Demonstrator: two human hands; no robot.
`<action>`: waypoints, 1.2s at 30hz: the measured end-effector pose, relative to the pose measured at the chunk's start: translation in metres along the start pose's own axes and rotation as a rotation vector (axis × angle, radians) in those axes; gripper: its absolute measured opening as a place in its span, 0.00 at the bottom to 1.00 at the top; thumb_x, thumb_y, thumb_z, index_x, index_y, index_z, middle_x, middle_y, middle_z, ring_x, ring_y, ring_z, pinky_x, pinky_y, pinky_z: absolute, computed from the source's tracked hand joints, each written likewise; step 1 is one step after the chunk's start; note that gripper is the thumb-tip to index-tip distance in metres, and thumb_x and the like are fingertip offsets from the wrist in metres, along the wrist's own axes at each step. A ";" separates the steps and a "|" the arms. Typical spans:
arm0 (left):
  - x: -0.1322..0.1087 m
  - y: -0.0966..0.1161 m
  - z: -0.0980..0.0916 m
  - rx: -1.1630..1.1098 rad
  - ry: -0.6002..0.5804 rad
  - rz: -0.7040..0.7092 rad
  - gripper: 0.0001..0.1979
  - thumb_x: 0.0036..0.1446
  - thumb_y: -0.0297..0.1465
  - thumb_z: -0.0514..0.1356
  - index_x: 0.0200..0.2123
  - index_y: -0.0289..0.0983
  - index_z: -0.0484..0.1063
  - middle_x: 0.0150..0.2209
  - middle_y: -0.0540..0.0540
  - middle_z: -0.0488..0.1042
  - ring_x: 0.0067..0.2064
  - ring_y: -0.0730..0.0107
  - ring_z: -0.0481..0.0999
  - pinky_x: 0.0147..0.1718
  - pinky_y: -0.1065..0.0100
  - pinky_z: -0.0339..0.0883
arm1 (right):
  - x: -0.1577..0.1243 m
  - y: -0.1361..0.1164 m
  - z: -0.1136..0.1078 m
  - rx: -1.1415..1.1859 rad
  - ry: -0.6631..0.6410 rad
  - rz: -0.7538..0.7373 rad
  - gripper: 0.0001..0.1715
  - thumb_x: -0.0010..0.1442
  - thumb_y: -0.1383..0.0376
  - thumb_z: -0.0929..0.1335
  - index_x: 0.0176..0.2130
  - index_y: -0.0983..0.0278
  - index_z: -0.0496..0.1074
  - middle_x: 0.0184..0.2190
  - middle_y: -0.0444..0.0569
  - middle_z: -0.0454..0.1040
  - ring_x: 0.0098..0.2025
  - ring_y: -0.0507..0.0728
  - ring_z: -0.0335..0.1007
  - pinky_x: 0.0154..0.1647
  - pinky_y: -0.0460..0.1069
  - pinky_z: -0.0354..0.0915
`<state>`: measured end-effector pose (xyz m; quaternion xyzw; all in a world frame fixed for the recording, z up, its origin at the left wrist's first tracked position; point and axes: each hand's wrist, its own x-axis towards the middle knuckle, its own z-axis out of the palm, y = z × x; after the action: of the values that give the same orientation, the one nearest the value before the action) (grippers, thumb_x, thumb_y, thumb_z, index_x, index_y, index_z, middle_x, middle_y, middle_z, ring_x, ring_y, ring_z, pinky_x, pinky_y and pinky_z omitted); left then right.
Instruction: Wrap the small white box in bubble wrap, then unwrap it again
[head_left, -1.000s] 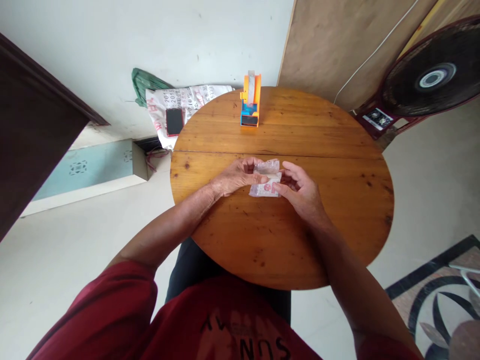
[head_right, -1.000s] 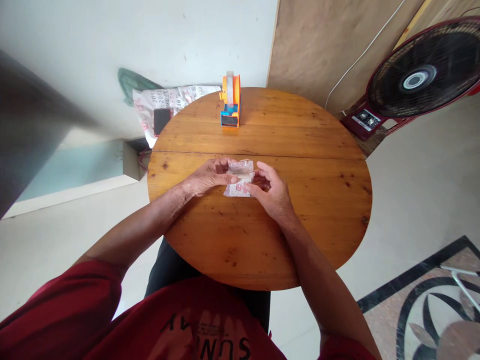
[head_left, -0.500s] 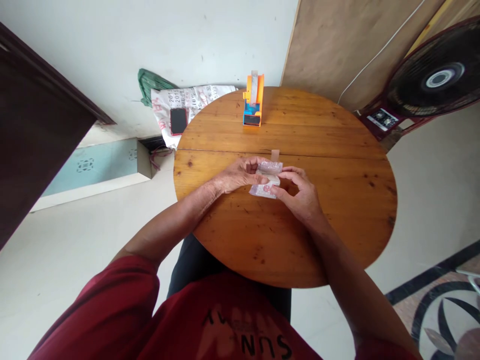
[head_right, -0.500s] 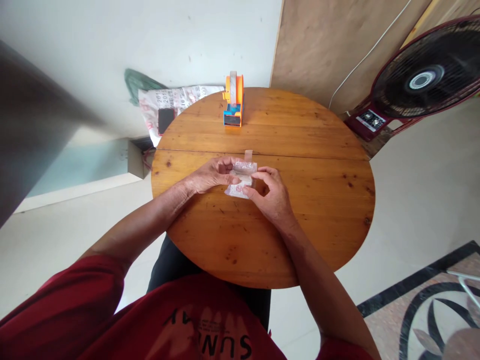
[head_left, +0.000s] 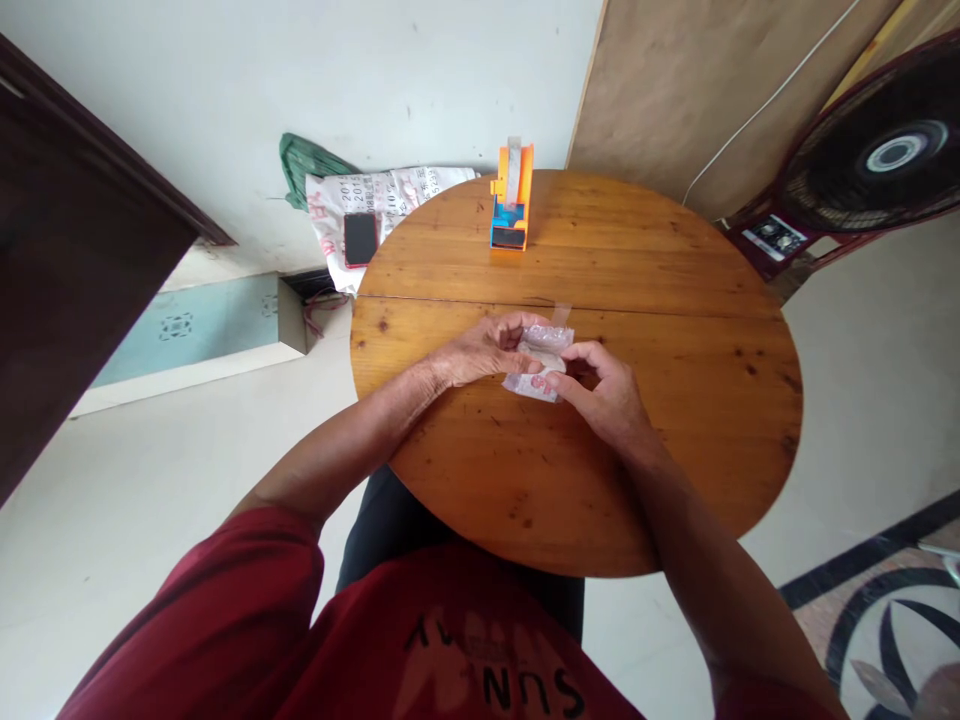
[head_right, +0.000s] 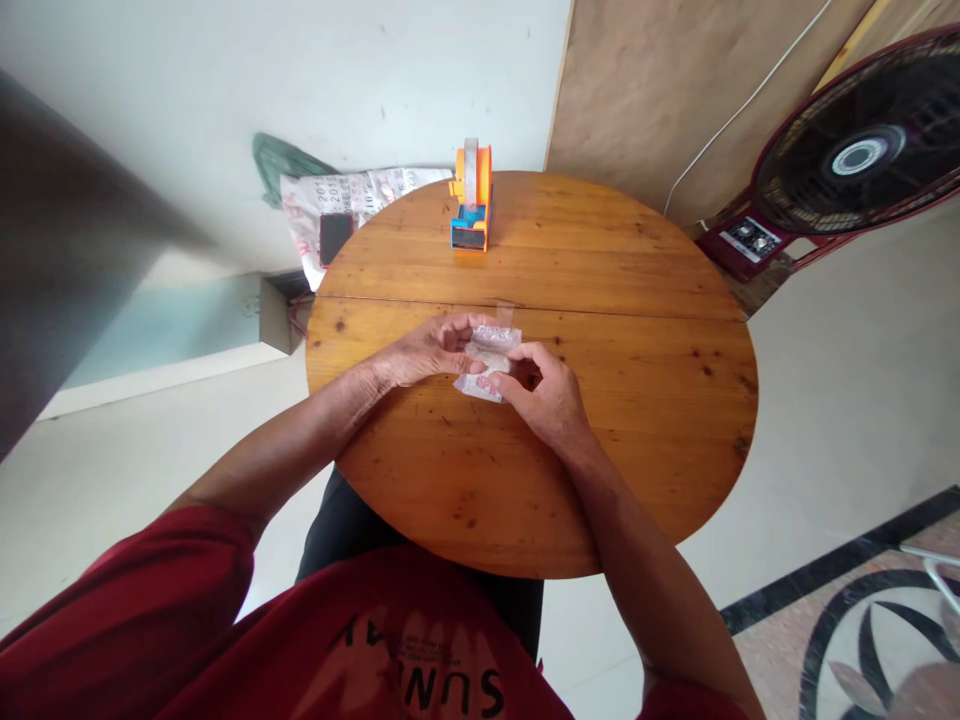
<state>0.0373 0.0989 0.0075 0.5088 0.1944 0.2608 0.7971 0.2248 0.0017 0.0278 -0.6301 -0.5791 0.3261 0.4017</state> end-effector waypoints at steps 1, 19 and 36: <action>0.000 0.000 0.000 -0.010 0.007 -0.002 0.32 0.38 0.32 0.79 0.48 0.35 0.73 0.44 0.45 0.79 0.44 0.69 0.79 0.48 0.65 0.69 | 0.000 0.000 0.001 0.015 0.000 0.006 0.16 0.49 0.57 0.75 0.37 0.59 0.70 0.31 0.45 0.75 0.33 0.57 0.71 0.37 0.54 0.68; 0.000 -0.005 0.001 -0.022 0.065 0.025 0.37 0.39 0.33 0.79 0.53 0.35 0.72 0.50 0.40 0.78 0.51 0.62 0.78 0.54 0.59 0.68 | 0.000 0.019 0.009 0.135 0.079 -0.025 0.40 0.51 0.57 0.76 0.60 0.60 0.66 0.52 0.57 0.79 0.46 0.61 0.78 0.51 0.62 0.72; -0.002 -0.002 0.014 -0.122 0.002 -0.072 0.30 0.43 0.39 0.77 0.48 0.33 0.76 0.46 0.40 0.80 0.44 0.64 0.80 0.51 0.60 0.70 | 0.001 0.008 0.008 0.327 0.101 -0.062 0.29 0.57 0.53 0.73 0.55 0.59 0.69 0.53 0.55 0.78 0.53 0.62 0.76 0.54 0.60 0.72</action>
<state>0.0444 0.0874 0.0116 0.4515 0.1972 0.2440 0.8353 0.2219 0.0035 0.0167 -0.5538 -0.5165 0.3715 0.5372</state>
